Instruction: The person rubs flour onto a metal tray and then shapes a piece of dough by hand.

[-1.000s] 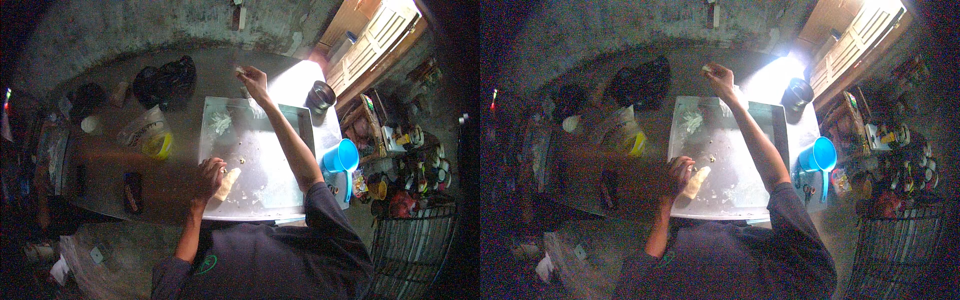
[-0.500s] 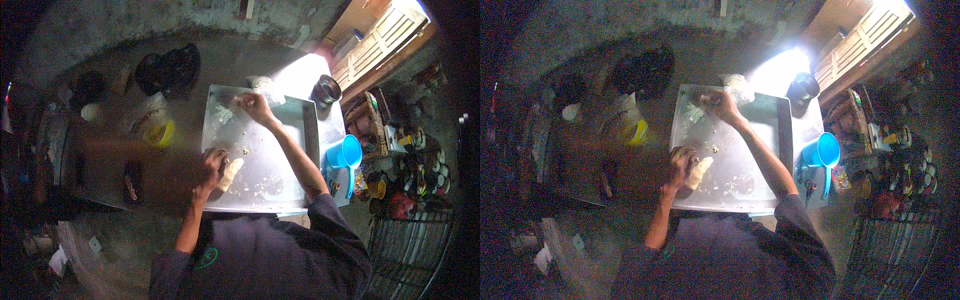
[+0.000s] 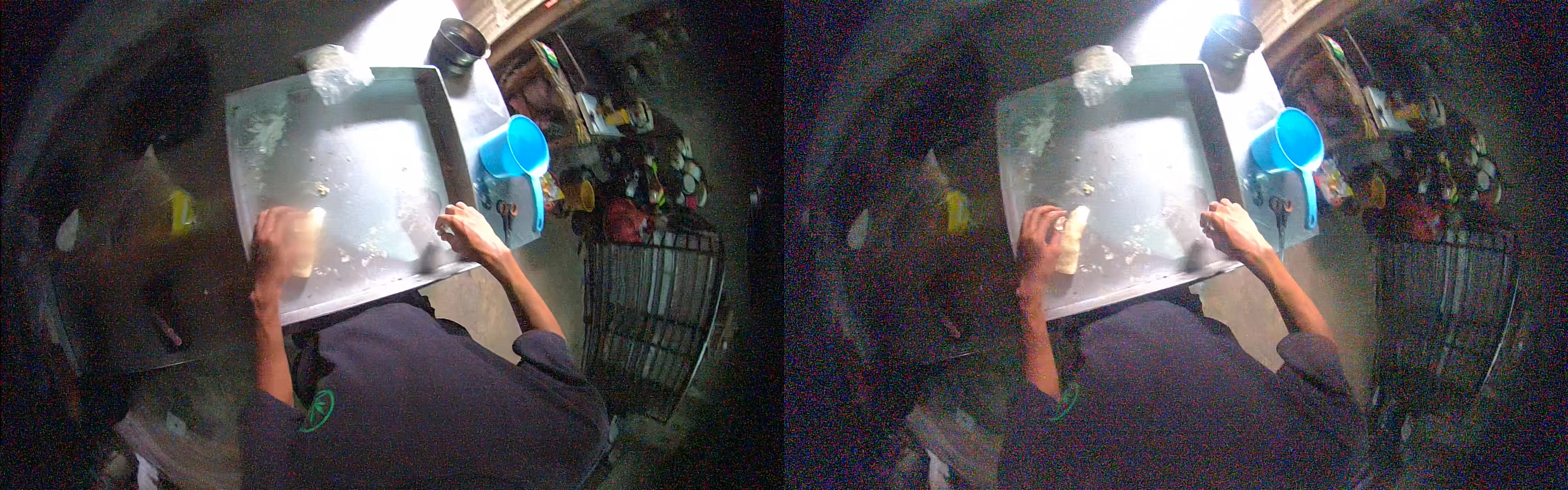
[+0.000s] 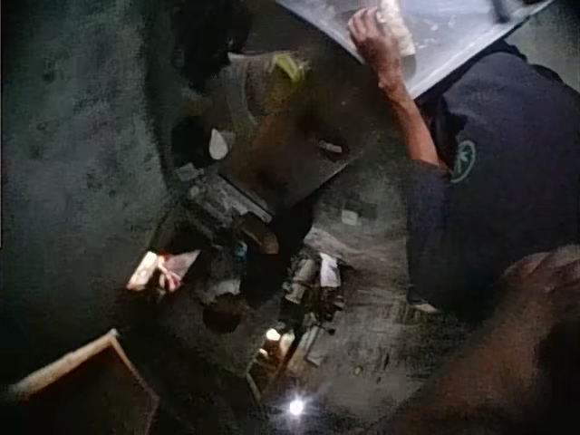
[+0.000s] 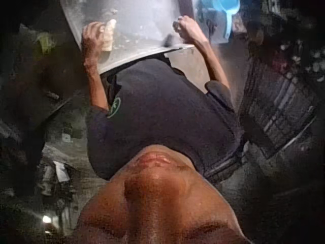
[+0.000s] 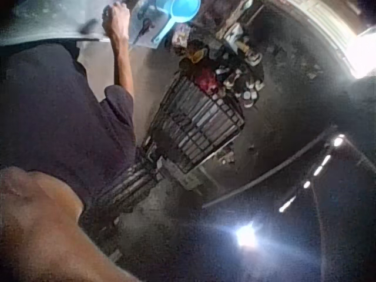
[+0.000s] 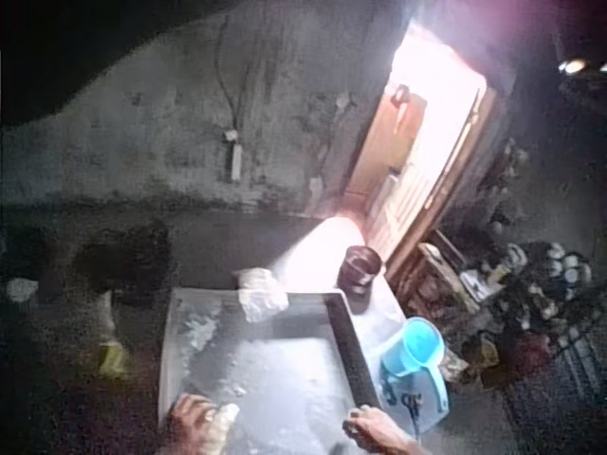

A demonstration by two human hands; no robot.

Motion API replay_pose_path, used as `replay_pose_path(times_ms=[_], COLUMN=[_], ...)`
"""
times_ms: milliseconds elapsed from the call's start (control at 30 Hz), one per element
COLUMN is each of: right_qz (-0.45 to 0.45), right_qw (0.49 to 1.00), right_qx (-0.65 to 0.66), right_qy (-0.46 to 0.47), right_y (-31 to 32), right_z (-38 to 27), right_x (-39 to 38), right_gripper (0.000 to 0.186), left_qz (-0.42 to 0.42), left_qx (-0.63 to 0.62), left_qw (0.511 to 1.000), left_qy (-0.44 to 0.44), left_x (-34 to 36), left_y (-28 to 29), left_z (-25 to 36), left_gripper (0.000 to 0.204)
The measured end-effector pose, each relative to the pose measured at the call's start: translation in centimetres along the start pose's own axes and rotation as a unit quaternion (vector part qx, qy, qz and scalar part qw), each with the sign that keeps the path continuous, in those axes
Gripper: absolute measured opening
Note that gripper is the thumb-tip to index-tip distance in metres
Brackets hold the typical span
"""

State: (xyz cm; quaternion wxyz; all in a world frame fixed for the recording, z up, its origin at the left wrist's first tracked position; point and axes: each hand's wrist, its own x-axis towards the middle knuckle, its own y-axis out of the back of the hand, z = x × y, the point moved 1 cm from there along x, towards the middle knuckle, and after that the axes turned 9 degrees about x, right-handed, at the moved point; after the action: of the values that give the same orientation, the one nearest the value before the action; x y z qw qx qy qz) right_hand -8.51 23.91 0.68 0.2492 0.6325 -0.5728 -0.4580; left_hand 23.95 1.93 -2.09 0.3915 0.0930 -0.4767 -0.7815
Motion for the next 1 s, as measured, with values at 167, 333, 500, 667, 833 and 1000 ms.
replay_pose_path(times_ms=[167, 333, 500, 667, 833, 1000], right_qz=[0.009, 0.078, 0.058, 0.081, 0.121, 0.132], right_qw=[0.998, 0.988, 0.976, 0.966, 0.969, 0.97], right_qx=[-0.057, 0.005, -0.011, -0.01, 0.007, 0.018], right_qy=[-0.023, -0.131, -0.212, -0.245, -0.214, -0.202], right_y=[-1.0, -0.7, -0.3, -2.6, -3.7, -3.3], right_z=[0.9, 0.1, -0.6, -0.9, 0.5, -0.2], right_x=[-2.8, -3.9, -4.1, -3.6, -3.7, -4.0], right_gripper=[0.021, 0.028, 0.021, 0.023, 0.021, 0.02], left_qz=[-0.029, -0.021, -0.029, -0.033, -0.045, -0.046], left_qx=[-0.014, -0.005, -0.009, -0.012, -0.041, -0.043], left_qw=[0.999, 1.0, 0.999, 0.999, 0.998, 0.998], left_qy=[0.019, 0.019, 0.04, 0.028, 0.028, 0.029], left_x=[0.0, 0.0, 0.3, 0.2, 0.0, 0.0], left_y=[-0.7, -0.7, -0.3, -0.6, -0.8, -0.8], left_z=[-0.1, -0.3, 0.1, -0.1, -0.5, -0.4], left_gripper=[0.029, 0.024, 0.021, 0.02, 0.023, 0.023])
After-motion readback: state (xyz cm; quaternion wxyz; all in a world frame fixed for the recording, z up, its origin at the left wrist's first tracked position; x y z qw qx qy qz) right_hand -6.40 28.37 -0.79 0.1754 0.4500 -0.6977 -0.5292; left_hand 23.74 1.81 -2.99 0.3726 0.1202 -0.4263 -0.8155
